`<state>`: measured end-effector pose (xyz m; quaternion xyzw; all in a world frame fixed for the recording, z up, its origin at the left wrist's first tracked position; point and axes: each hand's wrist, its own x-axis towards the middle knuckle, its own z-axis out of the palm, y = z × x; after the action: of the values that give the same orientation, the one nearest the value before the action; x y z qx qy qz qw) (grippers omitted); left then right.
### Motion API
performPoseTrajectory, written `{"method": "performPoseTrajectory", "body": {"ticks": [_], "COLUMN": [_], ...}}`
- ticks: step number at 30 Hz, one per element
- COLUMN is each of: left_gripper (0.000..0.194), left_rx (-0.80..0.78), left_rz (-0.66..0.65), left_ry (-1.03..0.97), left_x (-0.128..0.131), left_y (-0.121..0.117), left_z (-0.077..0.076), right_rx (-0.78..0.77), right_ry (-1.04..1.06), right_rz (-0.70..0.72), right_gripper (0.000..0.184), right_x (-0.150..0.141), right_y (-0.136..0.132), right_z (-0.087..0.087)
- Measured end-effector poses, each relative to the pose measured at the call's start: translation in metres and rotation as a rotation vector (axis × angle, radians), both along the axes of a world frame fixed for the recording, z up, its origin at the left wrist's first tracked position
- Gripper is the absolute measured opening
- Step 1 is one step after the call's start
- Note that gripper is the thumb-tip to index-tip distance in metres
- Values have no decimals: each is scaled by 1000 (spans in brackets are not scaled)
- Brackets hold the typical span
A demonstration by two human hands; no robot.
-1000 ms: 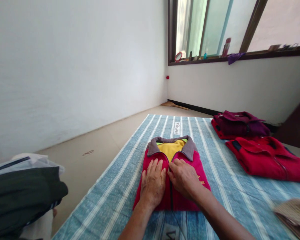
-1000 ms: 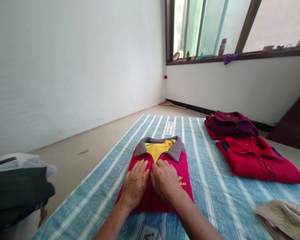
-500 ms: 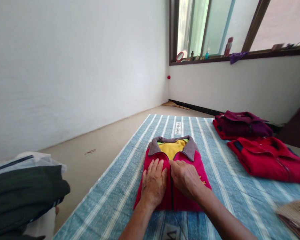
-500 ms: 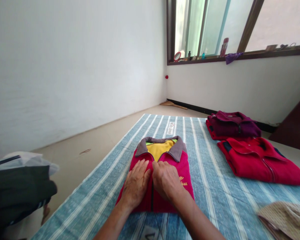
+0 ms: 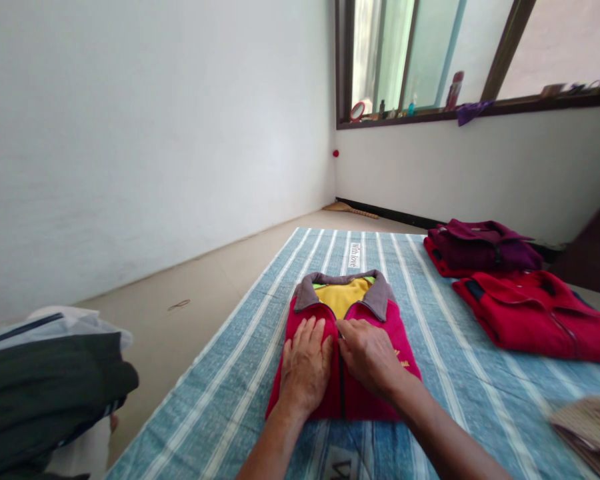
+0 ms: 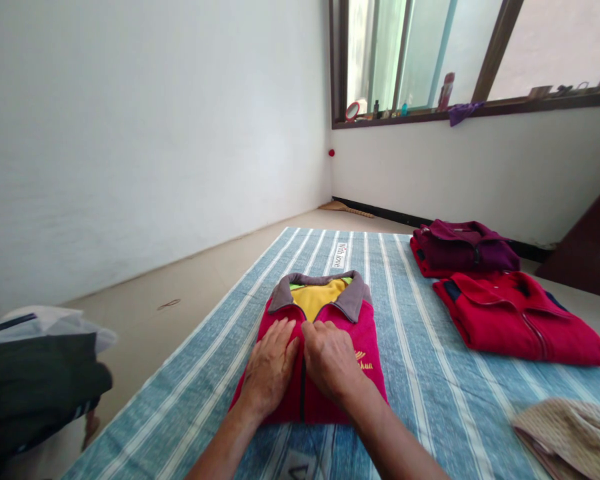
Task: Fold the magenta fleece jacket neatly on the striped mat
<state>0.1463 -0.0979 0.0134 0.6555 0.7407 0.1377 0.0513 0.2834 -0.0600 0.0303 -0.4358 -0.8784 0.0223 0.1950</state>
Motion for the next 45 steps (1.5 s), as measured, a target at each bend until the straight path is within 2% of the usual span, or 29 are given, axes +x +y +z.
{"method": "performPoseTrajectory", "body": {"ticks": [3,7,13,16,22,26,32,36,38,45], "left_gripper": [44,44,43,43,43,43,44,45,45,46], "left_rx": [1,20,39,43,49,54,68,38,21,7], "left_rz": [-2,-1,-13,-20,-14,-12,-19,-25,-27,-25], "left_ry": [-16,-12,-4,1,-1,-12,-26,-22,-19,-19], "left_x": [0,-1,-1,-1,-1,-1,-1,-2,-2,-1], "left_y": [0,0,1,1,1,1,0,0,0,-1], "left_z": [-1,-3,-4,-4,-5,-5,-4,-5,-6,-3], "right_rx": [40,47,-41,-43,34,20,36,63,79,118], "right_ry": [95,359,674,732,772,752,710,687,656,638], "right_rz": [-18,-61,77,63,44,75,174,205,230,188], "right_gripper": [21,24,23,24,34,42,30,39,38,29], "right_x": [-1,1,1,0,-1,0,3,2,2,0], "right_y": [3,8,6,6,6,2,-5,-5,-4,-4], "right_z": [-8,-23,-30,-33,-41,-40,-31,-30,-31,-35]}}
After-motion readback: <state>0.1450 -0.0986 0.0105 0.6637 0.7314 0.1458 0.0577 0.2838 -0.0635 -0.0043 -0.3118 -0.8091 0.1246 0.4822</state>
